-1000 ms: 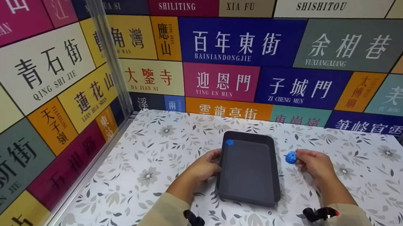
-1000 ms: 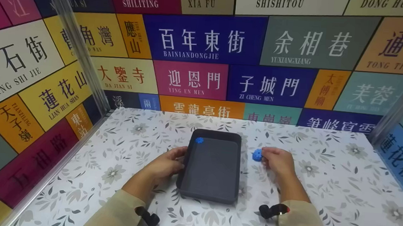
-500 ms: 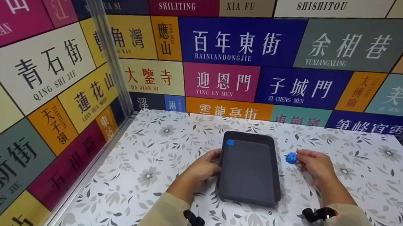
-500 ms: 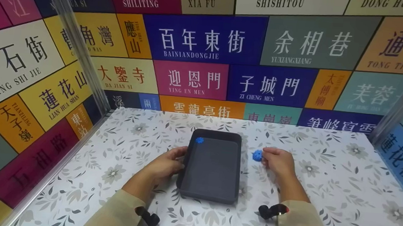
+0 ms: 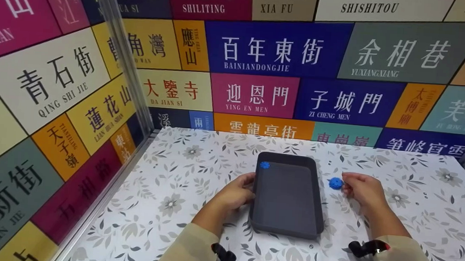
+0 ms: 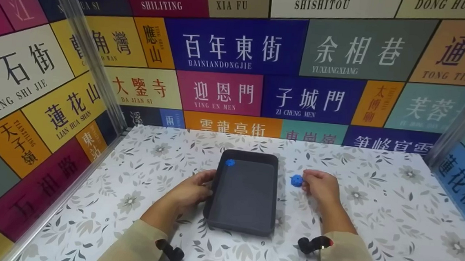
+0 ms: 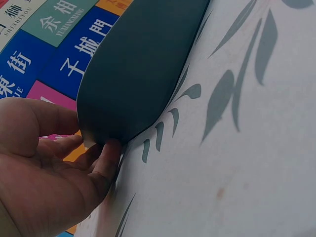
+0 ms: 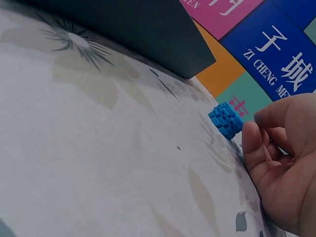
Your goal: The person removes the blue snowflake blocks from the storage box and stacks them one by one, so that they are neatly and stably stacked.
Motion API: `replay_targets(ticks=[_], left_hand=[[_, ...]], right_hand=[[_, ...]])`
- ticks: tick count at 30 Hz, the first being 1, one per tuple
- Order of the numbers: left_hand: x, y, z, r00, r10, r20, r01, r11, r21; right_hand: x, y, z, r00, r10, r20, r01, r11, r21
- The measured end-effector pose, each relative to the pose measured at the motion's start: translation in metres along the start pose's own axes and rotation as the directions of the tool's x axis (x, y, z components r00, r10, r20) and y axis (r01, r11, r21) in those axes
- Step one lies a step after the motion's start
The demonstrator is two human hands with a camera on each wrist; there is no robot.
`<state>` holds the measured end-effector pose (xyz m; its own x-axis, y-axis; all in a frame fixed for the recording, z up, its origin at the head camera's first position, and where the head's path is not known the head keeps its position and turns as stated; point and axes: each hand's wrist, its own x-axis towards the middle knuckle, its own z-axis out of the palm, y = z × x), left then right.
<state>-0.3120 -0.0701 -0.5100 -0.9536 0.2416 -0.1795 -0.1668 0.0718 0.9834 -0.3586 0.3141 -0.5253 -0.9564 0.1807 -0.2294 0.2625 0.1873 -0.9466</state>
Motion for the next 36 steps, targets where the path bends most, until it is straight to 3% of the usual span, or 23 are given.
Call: replay_targets(ticks=[6, 13, 21, 30, 36], left_hand=[[0.000, 0.001, 0.000, 1.000, -0.014, -0.017, 0.014, 1.000, 0.024], [0.001, -0.001, -0.001, 0.999, -0.032, -0.015, 0.033, 0.999, 0.022], [0.002, 0.000, -0.001, 0.999, -0.039, -0.005, 0.039, 0.999, 0.007], [0.001, 0.001, -0.001, 0.999, -0.037, -0.002, 0.037, 0.999, 0.016], [0.001, 0.002, -0.002, 0.998, -0.057, -0.019, 0.058, 0.997, 0.059]], right_hand=[[-0.006, -0.010, 0.006, 1.000, -0.017, -0.015, 0.018, 0.998, 0.065], [-0.019, -0.030, 0.025, 0.990, -0.113, 0.081, 0.093, 0.972, 0.215], [-0.035, -0.047, 0.047, 0.973, -0.185, 0.135, 0.151, 0.961, 0.231], [-0.049, -0.068, 0.077, 0.948, -0.229, 0.220, 0.155, 0.937, 0.312], [-0.044, -0.082, 0.099, 0.942, -0.203, 0.266, 0.102, 0.931, 0.349]])
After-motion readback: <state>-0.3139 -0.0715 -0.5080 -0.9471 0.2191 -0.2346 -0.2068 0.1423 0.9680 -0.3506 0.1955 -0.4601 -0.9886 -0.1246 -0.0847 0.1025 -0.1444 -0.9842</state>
